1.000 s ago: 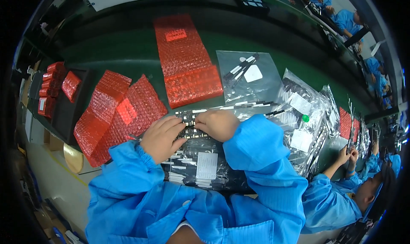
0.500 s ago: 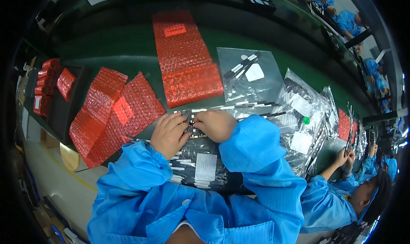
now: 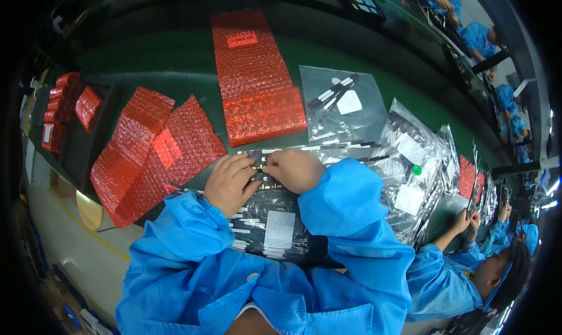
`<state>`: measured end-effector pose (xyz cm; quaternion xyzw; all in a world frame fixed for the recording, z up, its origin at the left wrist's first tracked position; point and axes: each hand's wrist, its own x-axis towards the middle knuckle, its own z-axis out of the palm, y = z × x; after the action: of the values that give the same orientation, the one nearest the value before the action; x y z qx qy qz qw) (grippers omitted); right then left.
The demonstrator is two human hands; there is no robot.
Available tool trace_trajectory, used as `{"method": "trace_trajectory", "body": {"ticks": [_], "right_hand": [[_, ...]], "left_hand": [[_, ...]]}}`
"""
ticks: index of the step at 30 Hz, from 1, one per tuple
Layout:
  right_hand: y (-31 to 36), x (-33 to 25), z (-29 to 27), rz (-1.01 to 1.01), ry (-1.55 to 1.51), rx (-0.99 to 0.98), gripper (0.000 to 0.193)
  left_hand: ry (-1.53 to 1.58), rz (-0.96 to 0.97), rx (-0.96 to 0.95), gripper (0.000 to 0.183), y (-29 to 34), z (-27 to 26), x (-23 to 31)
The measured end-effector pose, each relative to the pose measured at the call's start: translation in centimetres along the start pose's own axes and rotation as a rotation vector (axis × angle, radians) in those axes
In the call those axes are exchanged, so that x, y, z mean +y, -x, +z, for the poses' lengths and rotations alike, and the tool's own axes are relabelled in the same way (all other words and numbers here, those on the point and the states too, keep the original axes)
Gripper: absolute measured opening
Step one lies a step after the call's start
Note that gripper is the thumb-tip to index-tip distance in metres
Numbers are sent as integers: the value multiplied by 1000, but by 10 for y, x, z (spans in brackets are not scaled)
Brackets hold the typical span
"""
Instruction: The person assembles small electronic components onto circuit board strips by hand at a factory workstation, using an assembly tool.
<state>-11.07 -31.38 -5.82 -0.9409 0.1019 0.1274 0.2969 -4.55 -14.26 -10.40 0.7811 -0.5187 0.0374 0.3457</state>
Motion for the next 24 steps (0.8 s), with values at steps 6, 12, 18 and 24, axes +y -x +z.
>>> {"method": "trace_trajectory", "body": {"ticks": [6, 12, 18, 24], "right_hand": [[-3, 6, 5, -11, 36, 21, 20], [-4, 4, 5, 33, 45, 25, 18], [-6, 6, 7, 40, 61, 15, 17], [-7, 5, 7, 43, 70, 16, 16]], "left_hand": [[4, -7, -2, 20, 0, 0, -1], [4, -5, -11, 19, 0, -1, 0], [5, -6, -24, 18, -1, -2, 1], [-10, 24, -17, 20, 0, -2, 1]]}}
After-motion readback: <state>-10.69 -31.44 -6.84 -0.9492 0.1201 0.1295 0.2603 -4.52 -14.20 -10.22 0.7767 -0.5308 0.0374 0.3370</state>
